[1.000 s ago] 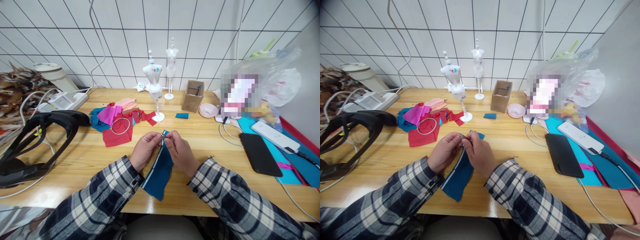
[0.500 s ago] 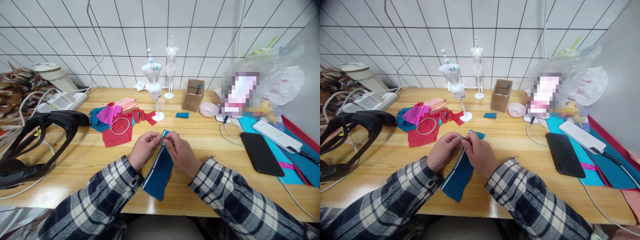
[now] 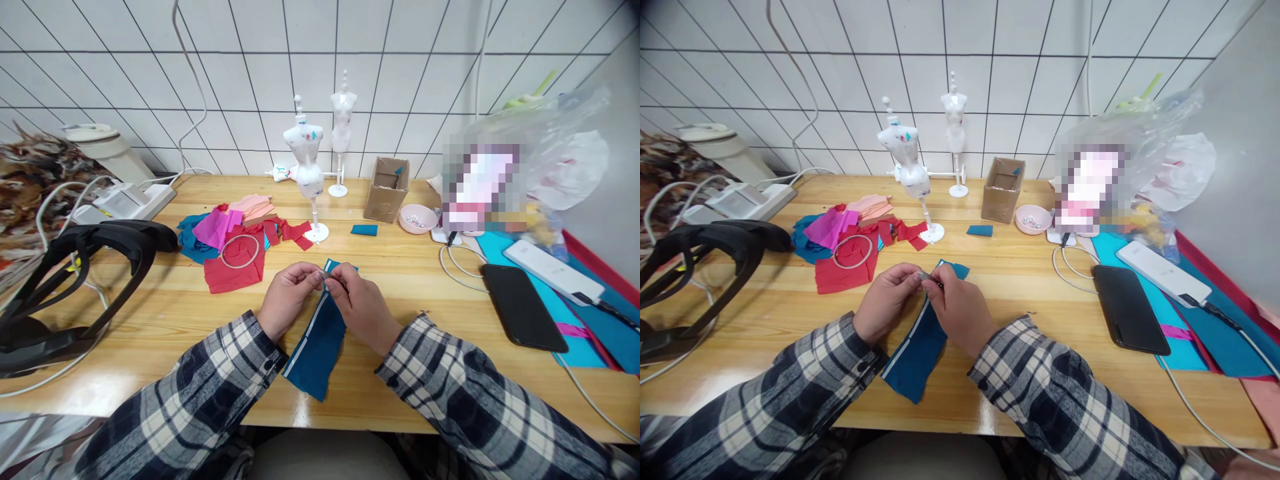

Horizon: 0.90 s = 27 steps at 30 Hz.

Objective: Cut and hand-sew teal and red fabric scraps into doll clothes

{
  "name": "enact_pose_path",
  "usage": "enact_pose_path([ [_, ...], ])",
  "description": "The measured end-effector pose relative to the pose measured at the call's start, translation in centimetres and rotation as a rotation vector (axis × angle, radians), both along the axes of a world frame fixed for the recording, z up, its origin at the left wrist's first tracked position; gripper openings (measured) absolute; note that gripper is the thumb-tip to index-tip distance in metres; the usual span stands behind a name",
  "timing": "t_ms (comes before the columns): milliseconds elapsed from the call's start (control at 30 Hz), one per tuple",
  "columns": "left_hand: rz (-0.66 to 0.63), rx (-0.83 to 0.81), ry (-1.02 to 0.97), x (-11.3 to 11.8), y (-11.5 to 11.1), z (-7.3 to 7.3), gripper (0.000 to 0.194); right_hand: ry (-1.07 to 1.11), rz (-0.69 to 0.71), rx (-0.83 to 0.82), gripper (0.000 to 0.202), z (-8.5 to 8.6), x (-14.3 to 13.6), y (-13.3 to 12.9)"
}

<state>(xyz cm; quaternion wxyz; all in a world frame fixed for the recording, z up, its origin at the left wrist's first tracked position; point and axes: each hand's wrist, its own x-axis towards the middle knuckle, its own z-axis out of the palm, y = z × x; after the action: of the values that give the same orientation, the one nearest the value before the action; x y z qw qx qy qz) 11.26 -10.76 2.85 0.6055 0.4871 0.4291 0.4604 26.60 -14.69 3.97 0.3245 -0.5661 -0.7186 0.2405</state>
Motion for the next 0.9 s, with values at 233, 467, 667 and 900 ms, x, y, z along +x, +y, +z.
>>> enact_pose_path([
  [233, 0.001, -0.011, -0.006, -0.11, 0.11, -0.31, 0.022, -0.073, -0.028, 0.007, 0.025, 0.10, 0.07, -0.04],
  [467, -0.008, 0.003, 0.014, -0.13, 0.10, -0.17, 0.021, 0.015, 0.021, -0.010, 0.024, -0.08, 0.17, 0.21],
  [667, -0.003, -0.017, 0.000, -0.15, 0.12, -0.30, 0.022, 0.045, 0.024, -0.021, 0.023, -0.18, 0.17, 0.38],
  [900, 0.003, -0.009, -0.002, -0.08, 0.11, -0.17, 0.022, 0.094, 0.006, -0.019, 0.024, -0.27, -0.17, 0.26],
])
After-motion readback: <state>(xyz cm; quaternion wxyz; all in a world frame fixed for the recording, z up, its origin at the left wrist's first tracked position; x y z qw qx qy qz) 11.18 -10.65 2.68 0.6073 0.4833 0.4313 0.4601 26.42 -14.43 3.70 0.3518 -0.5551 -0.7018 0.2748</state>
